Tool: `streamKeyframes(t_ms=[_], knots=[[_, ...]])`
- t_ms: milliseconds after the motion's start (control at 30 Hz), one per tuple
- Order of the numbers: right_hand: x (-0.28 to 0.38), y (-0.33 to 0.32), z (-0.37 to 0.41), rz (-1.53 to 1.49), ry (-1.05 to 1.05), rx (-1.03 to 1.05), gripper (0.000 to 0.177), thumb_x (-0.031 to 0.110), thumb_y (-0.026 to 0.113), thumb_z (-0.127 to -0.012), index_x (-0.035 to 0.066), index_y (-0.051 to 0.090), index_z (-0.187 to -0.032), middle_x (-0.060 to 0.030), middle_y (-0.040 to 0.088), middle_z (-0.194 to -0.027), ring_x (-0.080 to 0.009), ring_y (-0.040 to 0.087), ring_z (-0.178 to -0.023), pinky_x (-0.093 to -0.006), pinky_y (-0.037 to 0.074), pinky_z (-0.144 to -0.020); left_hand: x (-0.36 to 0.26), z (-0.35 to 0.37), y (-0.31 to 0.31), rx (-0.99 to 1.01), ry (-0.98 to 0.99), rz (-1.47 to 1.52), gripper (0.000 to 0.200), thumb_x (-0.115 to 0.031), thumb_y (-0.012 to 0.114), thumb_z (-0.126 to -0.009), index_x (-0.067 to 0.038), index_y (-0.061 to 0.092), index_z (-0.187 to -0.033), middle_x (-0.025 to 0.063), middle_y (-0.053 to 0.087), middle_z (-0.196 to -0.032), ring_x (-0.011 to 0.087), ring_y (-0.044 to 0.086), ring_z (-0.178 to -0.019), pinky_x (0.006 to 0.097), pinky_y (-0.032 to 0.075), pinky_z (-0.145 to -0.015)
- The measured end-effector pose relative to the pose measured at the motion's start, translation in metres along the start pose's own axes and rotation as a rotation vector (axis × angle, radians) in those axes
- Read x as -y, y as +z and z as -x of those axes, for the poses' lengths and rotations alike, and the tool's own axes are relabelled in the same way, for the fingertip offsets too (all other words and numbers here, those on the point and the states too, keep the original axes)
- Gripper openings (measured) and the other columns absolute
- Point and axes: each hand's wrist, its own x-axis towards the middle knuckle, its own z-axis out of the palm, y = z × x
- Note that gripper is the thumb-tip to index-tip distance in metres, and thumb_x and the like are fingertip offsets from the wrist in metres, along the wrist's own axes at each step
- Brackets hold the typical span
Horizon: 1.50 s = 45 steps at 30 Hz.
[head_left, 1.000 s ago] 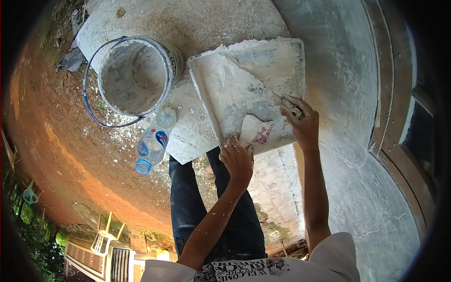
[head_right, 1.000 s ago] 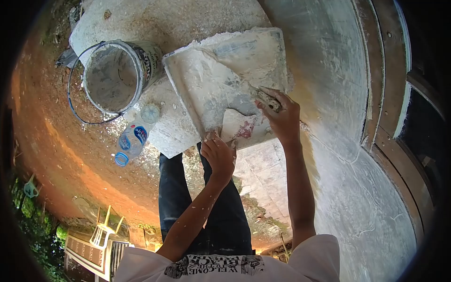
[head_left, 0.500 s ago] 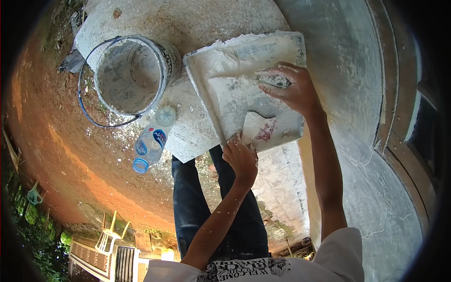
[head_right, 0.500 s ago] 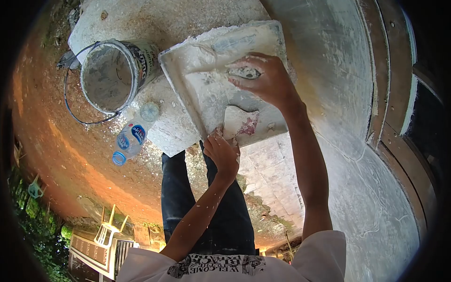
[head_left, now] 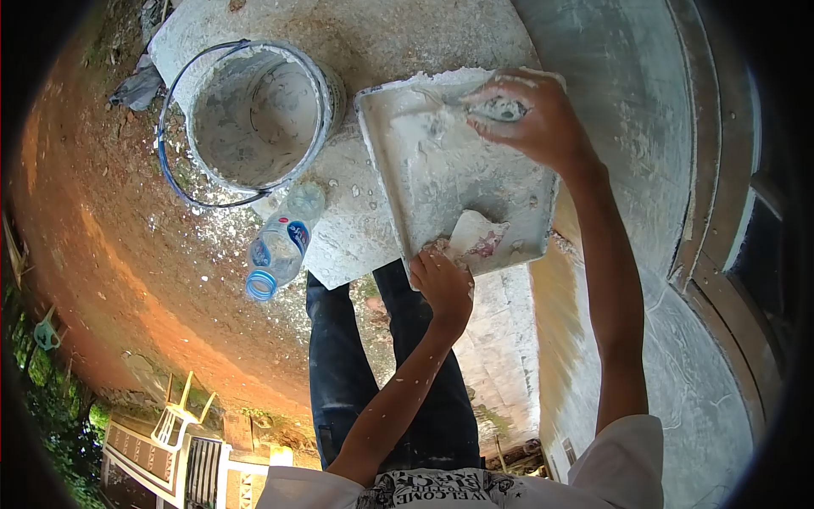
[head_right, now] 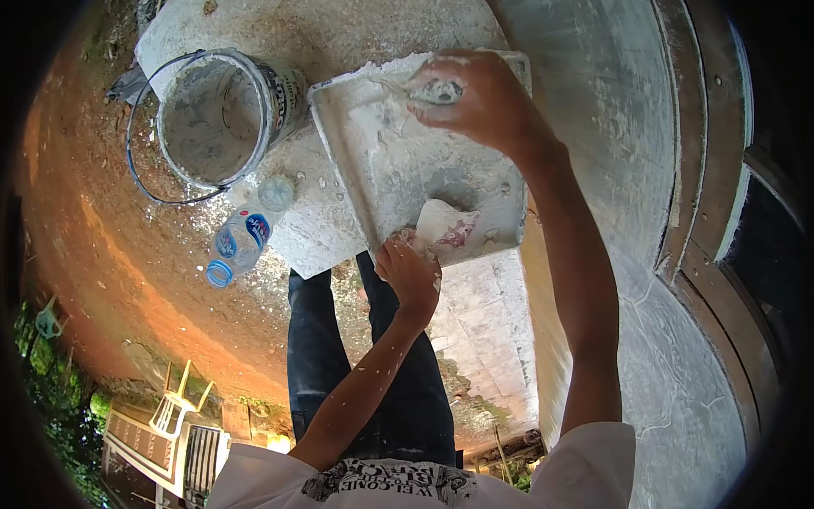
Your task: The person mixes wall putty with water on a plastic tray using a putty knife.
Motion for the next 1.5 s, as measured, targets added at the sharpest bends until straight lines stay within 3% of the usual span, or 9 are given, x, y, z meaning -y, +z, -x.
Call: streamKeyframes(t_ms=[167, 300, 500, 733, 900, 1000, 1233, 1367, 1500], knots=[[0.007, -0.028, -0.017, 0.111, -0.089, -0.086, 0.035, 0.021, 0.086, -0.069, 0.001, 0.071, -0.094, -0.0135, 0.070, -0.092, -0.0288, 0.067, -0.084, -0.0361, 0.051, -0.083, -0.001, 0.001, -0.007, 0.128, -0.046, 0.095, 0.045, -0.009, 0.075, -0.068, 0.010, 0.054, -0.103, 0.0190, 0.049, -0.107, 0.0375, 0.047, -0.106, 0.0489, 0.036, -0.092], [0.019, -0.010, 0.005, -0.017, 0.077, 0.318, 0.037, 0.026, 0.087, -0.068, 0.007, 0.073, -0.096, -0.0111, 0.069, -0.107, -0.0279, 0.063, -0.102, -0.0372, 0.046, -0.096, -0.003, 0.003, -0.010, 0.098, -0.057, 0.286, 0.044, -0.006, 0.074, -0.068, 0.011, 0.052, -0.102, 0.0206, 0.049, -0.107, 0.0394, 0.048, -0.105, 0.0485, 0.039, -0.089], [0.004, -0.006, 0.005, 0.095, -0.076, 0.015, 0.032, 0.020, 0.084, -0.071, 0.006, 0.072, -0.097, -0.0125, 0.071, -0.097, -0.0289, 0.068, -0.086, -0.0355, 0.053, -0.082, 0.015, -0.006, -0.003, -0.115, 0.377, 0.385, 0.054, -0.002, 0.067, -0.079, 0.008, 0.041, -0.125, 0.0226, 0.048, -0.117, 0.0375, 0.052, -0.111, 0.0456, 0.043, -0.090], [-0.003, -0.016, 0.003, 0.153, -0.088, -0.035, 0.031, 0.018, 0.085, -0.070, 0.004, 0.072, -0.094, -0.0117, 0.072, -0.094, -0.0274, 0.069, -0.088, -0.0350, 0.053, -0.082, -0.016, 0.004, -0.018, 0.048, -0.582, 1.793, 0.061, -0.002, 0.067, -0.087, 0.004, 0.030, -0.136, 0.0183, 0.045, -0.131, 0.0261, 0.054, -0.119, 0.0342, 0.047, -0.098], [-0.014, -0.017, 0.029, 0.067, 0.054, -0.069, 0.031, 0.016, 0.086, -0.069, 0.003, 0.072, -0.094, -0.0122, 0.072, -0.095, -0.0269, 0.069, -0.091, -0.0349, 0.053, -0.085, -0.031, 0.006, 0.010, -0.034, -0.530, 1.572, 0.062, -0.011, 0.074, -0.086, 0.007, 0.036, -0.132, 0.0211, 0.047, -0.122, 0.0292, 0.053, -0.113, 0.0384, 0.046, -0.095], [-0.026, -0.013, 0.054, 0.097, 0.129, -0.121, 0.032, 0.014, 0.086, -0.068, 0.001, 0.071, -0.093, -0.0129, 0.072, -0.096, -0.0257, 0.070, -0.092, -0.0346, 0.053, -0.086, -0.041, -0.002, 0.027, -0.229, -0.165, 0.403, 0.070, -0.030, 0.083, -0.077, 0.010, 0.046, -0.120, 0.0198, 0.046, -0.104, 0.0313, 0.046, -0.097, 0.0427, 0.037, -0.087], [-0.019, -0.024, 0.085, -0.036, 0.305, -0.174, 0.030, 0.007, 0.085, -0.070, -0.002, 0.071, -0.095, -0.0107, 0.071, -0.096, -0.0192, 0.068, -0.087, -0.0310, 0.053, -0.080, -0.102, -0.059, 0.008, -0.050, -1.000, 0.546, 0.064, -0.027, 0.086, -0.071, 0.006, 0.050, -0.114, 0.0191, 0.042, -0.109, 0.0333, 0.045, -0.106, 0.0428, 0.040, -0.089], [-0.018, -0.023, 0.110, -0.297, 0.603, -0.282, 0.025, 0.006, 0.081, -0.078, -0.003, 0.070, -0.098, -0.0062, 0.068, -0.089, -0.0144, 0.065, -0.076, -0.0254, 0.052, -0.064, -0.090, -0.041, 0.006, 0.011, -0.895, 0.533, 0.055, -0.019, 0.082, -0.075, 0.004, 0.048, -0.112, 0.0178, 0.043, -0.106, 0.0321, 0.047, -0.104, 0.0414, 0.041, -0.089], [-0.001, -0.027, 0.133, -0.507, 0.758, -0.325, 0.019, 0.007, 0.074, -0.087, -0.002, 0.068, -0.102, -0.0024, 0.065, -0.086, -0.0076, 0.060, -0.066, -0.0206, 0.044, -0.051, -0.062, -0.019, 0.020, -0.171, -0.243, 0.779, 0.042, -0.004, 0.068, -0.084, 0.000, 0.040, -0.114, 0.0125, 0.051, -0.105, 0.0217, 0.058, -0.092, 0.0326, 0.049, -0.078]])
